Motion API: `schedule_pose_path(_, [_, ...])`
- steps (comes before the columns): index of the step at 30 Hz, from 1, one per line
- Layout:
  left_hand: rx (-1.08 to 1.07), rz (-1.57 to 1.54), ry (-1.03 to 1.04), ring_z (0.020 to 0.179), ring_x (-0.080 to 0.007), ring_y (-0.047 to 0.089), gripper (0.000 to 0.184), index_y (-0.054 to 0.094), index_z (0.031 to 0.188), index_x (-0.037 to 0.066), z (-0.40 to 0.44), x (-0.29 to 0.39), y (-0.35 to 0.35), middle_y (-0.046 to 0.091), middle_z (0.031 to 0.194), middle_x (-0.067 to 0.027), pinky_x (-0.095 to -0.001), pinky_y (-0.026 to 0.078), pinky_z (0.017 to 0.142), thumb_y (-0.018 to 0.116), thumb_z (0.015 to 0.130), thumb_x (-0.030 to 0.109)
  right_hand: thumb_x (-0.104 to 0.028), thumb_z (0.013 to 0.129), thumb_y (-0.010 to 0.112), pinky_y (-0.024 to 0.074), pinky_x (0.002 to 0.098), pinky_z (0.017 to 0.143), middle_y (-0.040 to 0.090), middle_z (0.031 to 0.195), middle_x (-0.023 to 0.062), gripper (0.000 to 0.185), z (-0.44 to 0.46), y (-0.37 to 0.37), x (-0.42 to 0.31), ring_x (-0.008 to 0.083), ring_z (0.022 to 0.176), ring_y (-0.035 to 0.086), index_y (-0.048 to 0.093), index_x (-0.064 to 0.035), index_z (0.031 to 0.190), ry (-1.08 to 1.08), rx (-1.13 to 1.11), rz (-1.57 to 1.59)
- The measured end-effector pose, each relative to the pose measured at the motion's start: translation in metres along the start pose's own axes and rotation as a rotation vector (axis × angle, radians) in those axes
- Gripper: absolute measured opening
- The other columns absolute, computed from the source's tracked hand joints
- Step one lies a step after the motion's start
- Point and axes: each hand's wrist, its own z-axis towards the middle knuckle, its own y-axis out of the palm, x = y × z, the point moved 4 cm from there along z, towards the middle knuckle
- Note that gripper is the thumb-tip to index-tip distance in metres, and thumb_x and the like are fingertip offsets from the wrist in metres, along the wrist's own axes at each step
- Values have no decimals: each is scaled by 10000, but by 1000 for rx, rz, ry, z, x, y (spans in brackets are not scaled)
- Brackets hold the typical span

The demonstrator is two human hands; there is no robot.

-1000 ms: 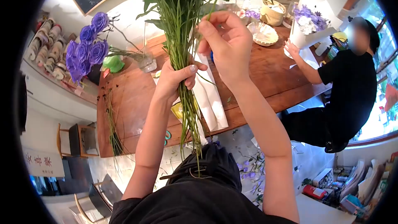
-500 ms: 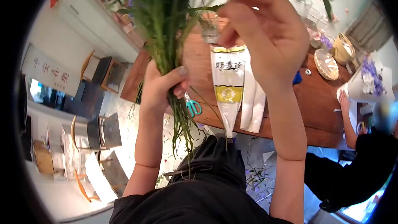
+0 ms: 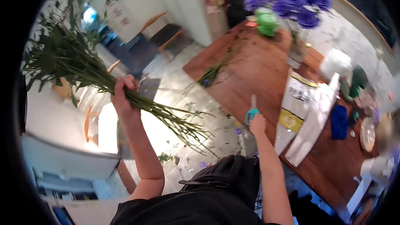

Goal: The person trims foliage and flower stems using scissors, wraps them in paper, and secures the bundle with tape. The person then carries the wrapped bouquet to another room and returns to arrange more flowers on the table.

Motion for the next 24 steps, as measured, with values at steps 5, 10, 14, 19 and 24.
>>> schedule_pose_path(5, [385, -27, -73, 489, -124, 468, 212, 445, 708, 67, -6, 15, -113, 431, 570, -11, -340, 503, 549, 541, 885, 130, -163, 697, 693, 469, 449, 777, 538, 1009, 215, 426, 14, 27, 0, 368, 915, 555, 448, -6, 1008, -100, 219, -165])
schedule_pose_path(10, [678, -6, 61, 483, -84, 361, 242, 378, 716, 85, -29, 21, -194, 361, 589, 15, -257, 329, 454, 535, 894, 134, -30, 674, 591, 488, 407, 747, 570, 938, 201, 506, 47, 64, 39, 321, 866, 599, 420, 31, 1147, -123, 147, 298])
schedule_pose_path(14, [891, -23, 105, 467, -71, 346, 266, 372, 689, 96, -44, 23, -232, 366, 589, 19, -239, 338, 444, 536, 893, 143, -23, 688, 617, 510, 316, 573, 582, 720, 94, 531, -86, 23, -49, 187, 588, 599, 441, -6, 1189, -68, -553, 1189])
schedule_pose_path(19, [986, -88, 141, 461, -63, 327, 307, 343, 663, 106, -53, 12, -250, 355, 582, 23, -230, 320, 437, 538, 894, 160, -125, 761, 683, 465, 265, 683, 524, 811, 34, 582, -231, 32, -147, 123, 718, 547, 395, -22, 1257, -250, -1086, 954])
schedule_pose_path(24, [991, -143, 122, 447, -63, 312, 316, 320, 655, 117, -67, -2, -247, 342, 576, 27, -237, 306, 419, 532, 888, 145, -232, 810, 663, 428, 270, 722, 479, 866, 47, 732, -252, 55, -227, 137, 780, 494, 211, -20, 1345, -512, -957, 952])
